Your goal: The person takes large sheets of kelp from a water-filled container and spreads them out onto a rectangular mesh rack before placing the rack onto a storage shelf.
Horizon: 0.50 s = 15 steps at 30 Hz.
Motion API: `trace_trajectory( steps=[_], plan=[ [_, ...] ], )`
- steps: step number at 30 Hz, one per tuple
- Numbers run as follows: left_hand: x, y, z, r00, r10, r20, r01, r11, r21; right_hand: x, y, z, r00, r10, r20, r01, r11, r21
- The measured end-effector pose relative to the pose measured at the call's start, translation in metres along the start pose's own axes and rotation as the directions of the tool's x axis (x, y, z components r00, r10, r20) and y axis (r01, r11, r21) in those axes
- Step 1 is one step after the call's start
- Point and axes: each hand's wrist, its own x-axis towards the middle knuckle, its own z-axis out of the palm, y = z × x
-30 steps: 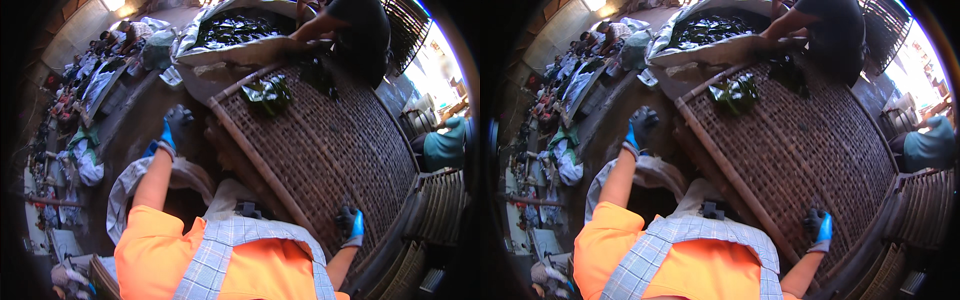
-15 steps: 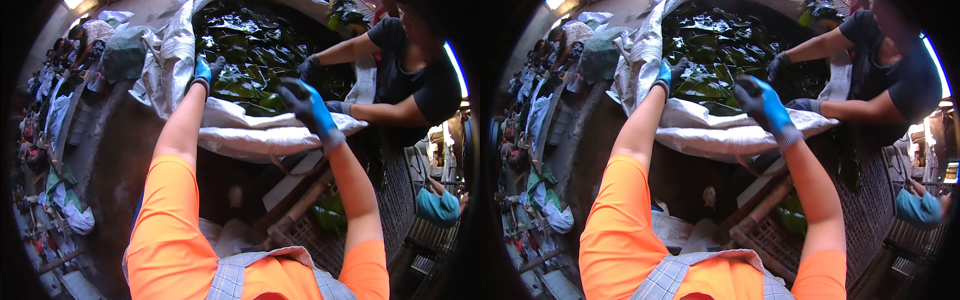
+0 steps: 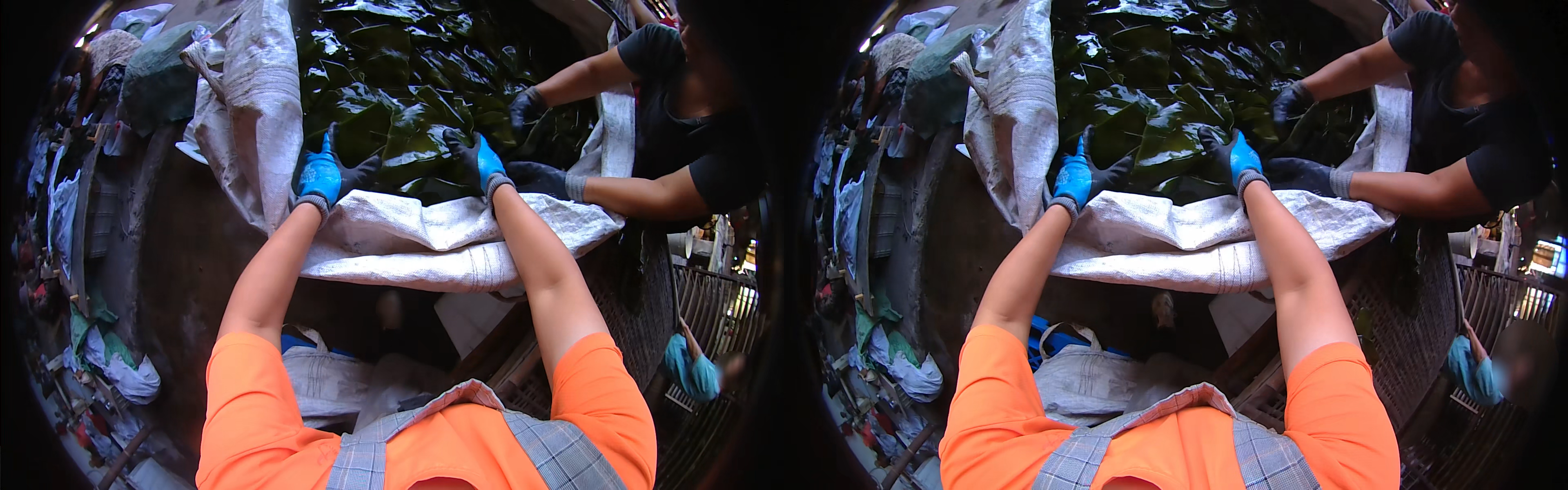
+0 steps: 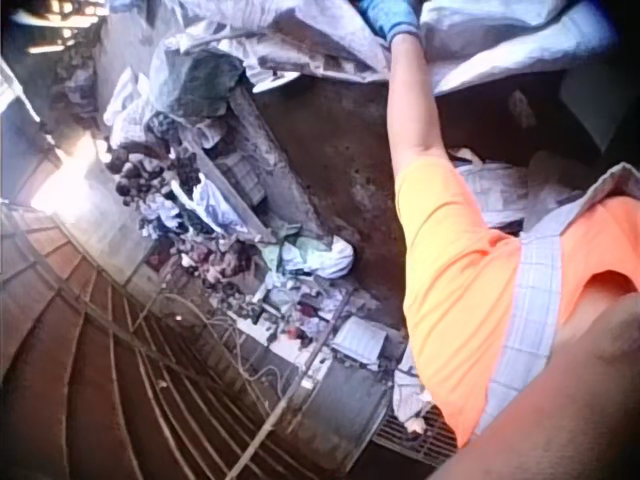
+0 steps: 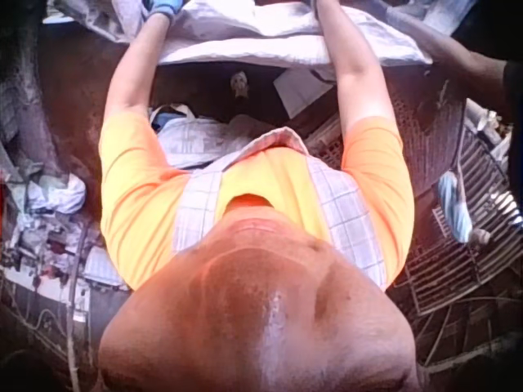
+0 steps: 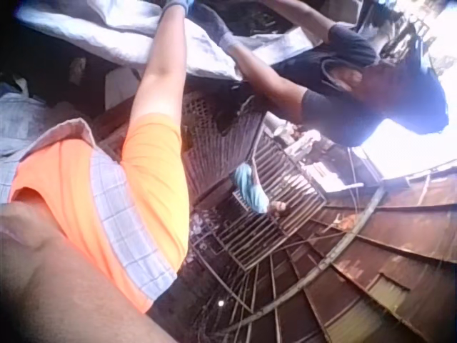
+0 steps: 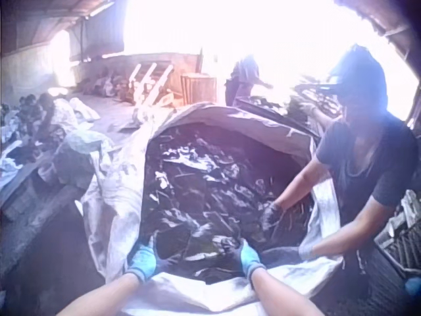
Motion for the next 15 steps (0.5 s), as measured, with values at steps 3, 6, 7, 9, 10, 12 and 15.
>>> trace_trajectory(
  steps=[3,6,7,9,10,12,15],
  plan=[
    [0.010,0.016,-0.039,0.939,-0.107,0.328,0.149,0.983,-0.107,0.011,-0.016,0.004,0.970,-0.070,0.234,-0.036,0.908,0.418],
    [0.002,0.017,-0.054,0.926,-0.055,0.374,0.174,0.940,-0.293,0.012,-0.043,0.030,0.894,-0.190,0.407,-0.157,0.717,0.680],
    [-0.002,0.001,-0.026,0.967,-0.033,0.253,0.110,0.948,-0.298,0.000,-0.065,0.043,0.827,-0.251,0.503,-0.184,0.725,0.664],
    [0.000,-0.012,0.016,0.999,0.013,0.044,0.017,0.789,-0.614,-0.012,-0.101,0.044,0.719,-0.286,0.634,-0.215,0.776,0.594],
    [0.003,-0.012,0.014,1.000,0.018,0.025,0.007,0.671,-0.741,-0.012,-0.115,0.042,0.680,-0.270,0.682,-0.227,0.807,0.545],
    [0.003,-0.013,0.009,0.989,0.002,0.149,0.131,0.459,-0.879,-0.026,-0.132,0.039,0.598,-0.332,0.729,-0.331,0.727,0.602],
    [-0.006,-0.021,0.024,0.978,0.051,0.203,0.174,0.346,-0.922,-0.060,-0.131,0.050,0.648,-0.445,0.618,-0.335,0.562,0.756]
  ],
)
